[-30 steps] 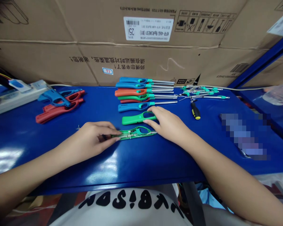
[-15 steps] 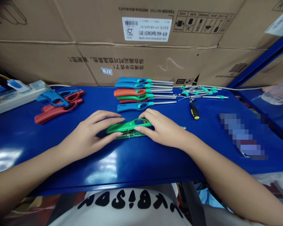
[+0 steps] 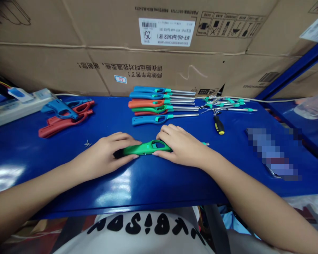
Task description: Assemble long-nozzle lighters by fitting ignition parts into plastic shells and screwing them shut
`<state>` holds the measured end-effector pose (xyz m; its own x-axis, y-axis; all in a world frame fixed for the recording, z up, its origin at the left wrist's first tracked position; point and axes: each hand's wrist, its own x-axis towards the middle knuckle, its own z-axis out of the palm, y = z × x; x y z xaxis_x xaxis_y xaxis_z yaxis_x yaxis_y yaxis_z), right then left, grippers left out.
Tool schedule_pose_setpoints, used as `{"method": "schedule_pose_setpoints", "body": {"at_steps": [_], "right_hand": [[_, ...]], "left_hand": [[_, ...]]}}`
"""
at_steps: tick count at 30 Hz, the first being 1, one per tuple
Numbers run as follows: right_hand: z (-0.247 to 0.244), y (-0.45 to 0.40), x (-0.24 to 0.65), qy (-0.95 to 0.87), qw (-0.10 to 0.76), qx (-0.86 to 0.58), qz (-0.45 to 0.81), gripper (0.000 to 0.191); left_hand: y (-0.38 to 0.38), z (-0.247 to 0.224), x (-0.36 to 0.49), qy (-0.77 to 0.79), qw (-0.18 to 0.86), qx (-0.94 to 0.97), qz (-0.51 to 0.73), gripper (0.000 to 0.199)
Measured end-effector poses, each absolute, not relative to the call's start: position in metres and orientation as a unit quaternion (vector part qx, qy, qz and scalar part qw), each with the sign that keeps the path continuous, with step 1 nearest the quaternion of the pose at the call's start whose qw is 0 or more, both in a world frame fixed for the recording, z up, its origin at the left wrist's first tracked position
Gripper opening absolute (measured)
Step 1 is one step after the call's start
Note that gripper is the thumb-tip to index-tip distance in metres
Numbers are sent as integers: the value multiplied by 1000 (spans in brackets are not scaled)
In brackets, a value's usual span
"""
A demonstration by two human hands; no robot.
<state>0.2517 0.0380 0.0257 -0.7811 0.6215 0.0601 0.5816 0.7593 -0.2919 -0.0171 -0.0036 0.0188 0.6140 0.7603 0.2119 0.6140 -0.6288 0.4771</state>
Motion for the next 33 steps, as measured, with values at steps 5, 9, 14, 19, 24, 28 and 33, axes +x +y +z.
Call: {"method": "schedule_pose_setpoints", "body": {"at_steps": [5, 9, 14, 19, 24, 28, 33], "right_hand": [[27, 39, 252, -936, 72, -320, 124, 37], [27, 39, 252, -937, 74, -319, 121, 38], [29, 38, 252, -939, 82, -313, 112, 36], [30, 38, 252, -941, 82, -315, 94, 34], [30, 37, 252, -941, 89, -314, 83, 34], [30, 36, 252, -940, 82, -320, 88, 35], [29, 37, 253, -939, 76, -324, 90, 36]], "left_hand": [[-4, 18, -17, 392, 179, 881, 197, 30], [-4, 19, -16, 392, 177, 881, 198, 29], [-5, 20, -16, 391, 175, 883, 194, 28], [-5, 18, -16, 385, 162, 889, 189, 29], [-5, 18, -16, 382, 151, 892, 191, 28], [-6, 17, -15, 383, 150, 892, 189, 31], [-6, 15, -16, 382, 147, 893, 186, 31]]}}
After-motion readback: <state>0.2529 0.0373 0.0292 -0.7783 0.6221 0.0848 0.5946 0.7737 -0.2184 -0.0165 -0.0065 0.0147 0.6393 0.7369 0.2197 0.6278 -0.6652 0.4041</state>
